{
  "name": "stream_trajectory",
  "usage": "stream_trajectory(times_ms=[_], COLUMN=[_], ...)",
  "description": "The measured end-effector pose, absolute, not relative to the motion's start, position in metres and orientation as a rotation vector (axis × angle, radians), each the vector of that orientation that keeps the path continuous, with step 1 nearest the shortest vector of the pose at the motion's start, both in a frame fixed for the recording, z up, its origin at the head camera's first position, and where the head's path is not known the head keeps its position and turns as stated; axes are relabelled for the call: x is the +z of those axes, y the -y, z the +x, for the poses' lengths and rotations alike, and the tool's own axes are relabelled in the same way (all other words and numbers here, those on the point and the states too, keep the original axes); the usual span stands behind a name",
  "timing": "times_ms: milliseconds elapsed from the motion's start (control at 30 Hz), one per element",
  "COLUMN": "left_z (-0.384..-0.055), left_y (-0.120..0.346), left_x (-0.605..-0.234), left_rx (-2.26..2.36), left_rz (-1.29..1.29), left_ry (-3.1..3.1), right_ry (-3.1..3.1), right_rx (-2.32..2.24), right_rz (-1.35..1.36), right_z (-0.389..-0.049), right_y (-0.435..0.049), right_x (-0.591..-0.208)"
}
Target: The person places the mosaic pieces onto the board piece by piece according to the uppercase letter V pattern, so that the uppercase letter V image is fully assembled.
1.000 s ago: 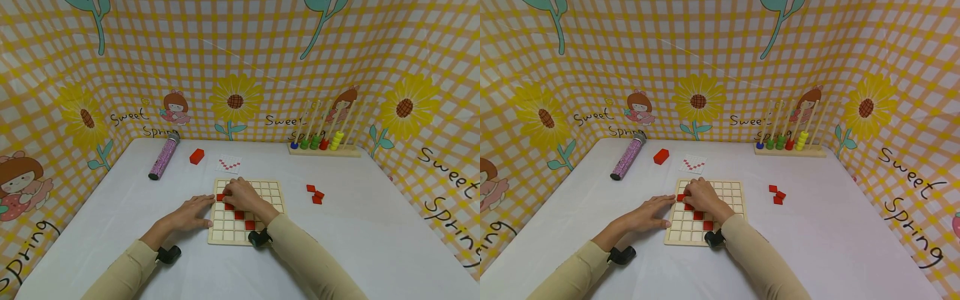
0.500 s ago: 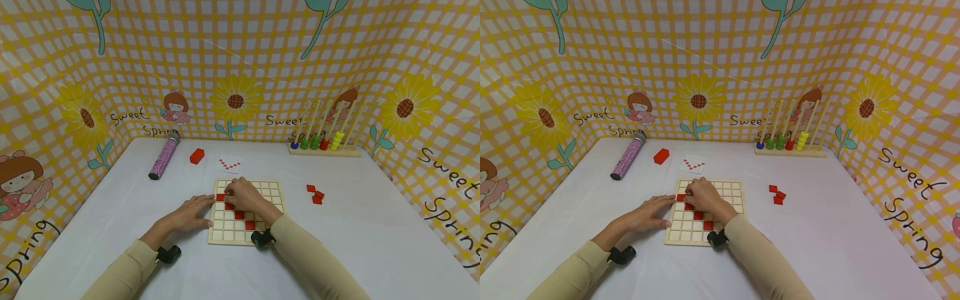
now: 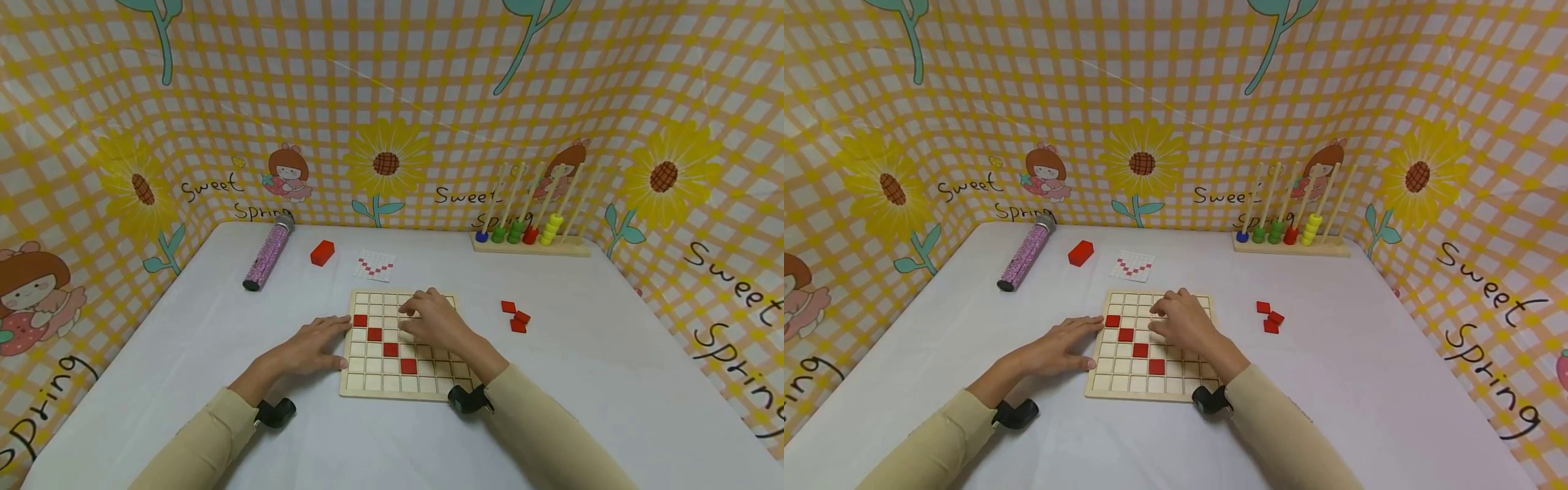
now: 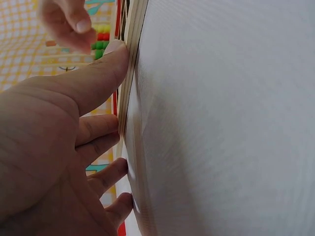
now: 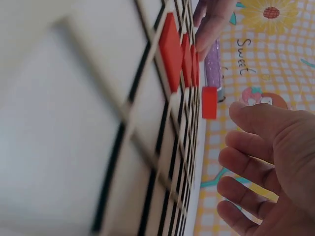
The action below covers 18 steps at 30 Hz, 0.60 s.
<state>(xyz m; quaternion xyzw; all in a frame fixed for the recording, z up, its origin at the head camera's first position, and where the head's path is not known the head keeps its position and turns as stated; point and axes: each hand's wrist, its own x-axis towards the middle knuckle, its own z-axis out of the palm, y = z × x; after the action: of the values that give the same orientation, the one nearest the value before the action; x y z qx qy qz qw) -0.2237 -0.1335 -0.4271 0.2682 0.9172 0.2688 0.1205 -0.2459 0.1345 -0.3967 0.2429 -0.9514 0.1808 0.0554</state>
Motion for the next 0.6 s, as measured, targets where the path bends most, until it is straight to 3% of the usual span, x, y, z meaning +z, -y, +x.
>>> stream_trajectory(times_ms=[600], left_z=[-0.224], left_y=[0.135], left_x=[-0.429], left_rx=[0.776], left_rz=[0.809], left_ry=[-2.688], right_ry=[2.858], right_rx=[0.575], right_rz=[0.518], right_z=[-0.228], right_y=[-0.218], right_x=[-0.4])
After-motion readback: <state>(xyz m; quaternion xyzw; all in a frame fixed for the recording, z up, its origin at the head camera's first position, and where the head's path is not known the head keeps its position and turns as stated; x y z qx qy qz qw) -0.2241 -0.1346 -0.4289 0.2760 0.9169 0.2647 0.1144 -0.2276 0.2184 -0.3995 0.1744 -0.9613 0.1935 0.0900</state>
